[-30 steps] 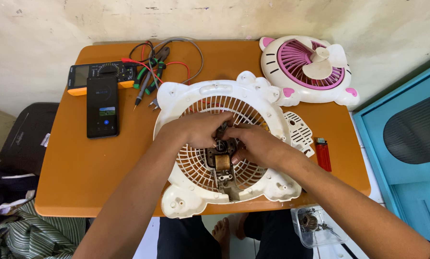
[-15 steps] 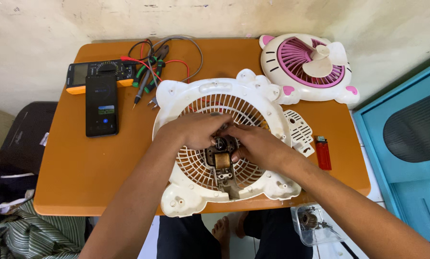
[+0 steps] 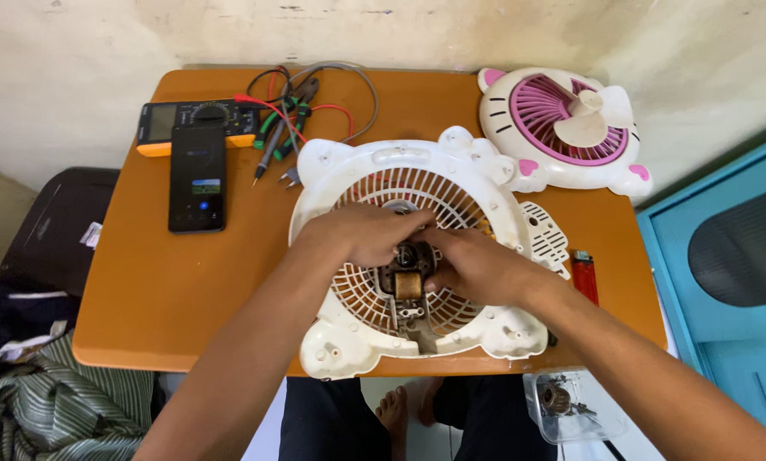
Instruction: The person disassembles a small white electric fan by removing the motor and internal components from the fan housing. They handle the motor, fan blades, and housing parts by hand, placing removed pieces into a clear container.
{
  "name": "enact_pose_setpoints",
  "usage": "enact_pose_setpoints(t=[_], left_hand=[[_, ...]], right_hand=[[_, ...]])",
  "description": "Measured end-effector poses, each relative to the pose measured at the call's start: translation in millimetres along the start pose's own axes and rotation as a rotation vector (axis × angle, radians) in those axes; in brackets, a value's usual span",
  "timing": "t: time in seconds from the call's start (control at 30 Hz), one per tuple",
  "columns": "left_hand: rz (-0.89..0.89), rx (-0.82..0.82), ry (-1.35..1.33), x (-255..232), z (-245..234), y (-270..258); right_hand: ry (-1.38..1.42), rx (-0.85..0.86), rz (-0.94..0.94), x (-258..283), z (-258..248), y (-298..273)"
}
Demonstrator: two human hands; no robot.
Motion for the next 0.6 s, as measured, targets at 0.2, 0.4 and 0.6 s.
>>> enact_pose_setpoints(t=[0.2, 0.4, 0.6], left_hand=[[0.080, -0.109, -0.044, -2, -4, -2], [0.041, -0.101, -0.131, 6, 0, 1], [0.101, -0.137, -0.055, -3, -4, 0]], right_hand=[[-0.124, -0.075, -0.132, 15, 0, 0], [-0.107, -0.052, -0.013, 7, 1, -2], [-0.104, -0.082, -0.009, 10, -1, 0]])
Point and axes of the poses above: each hand's wrist, its own y-axis towards the middle knuckle, its own z-axis out of the palm, x = y × z, the point moved 8 cm from there along y, towards the middle knuckle, and after that the axes turned 1 degree about y, right-handed, at the moved point
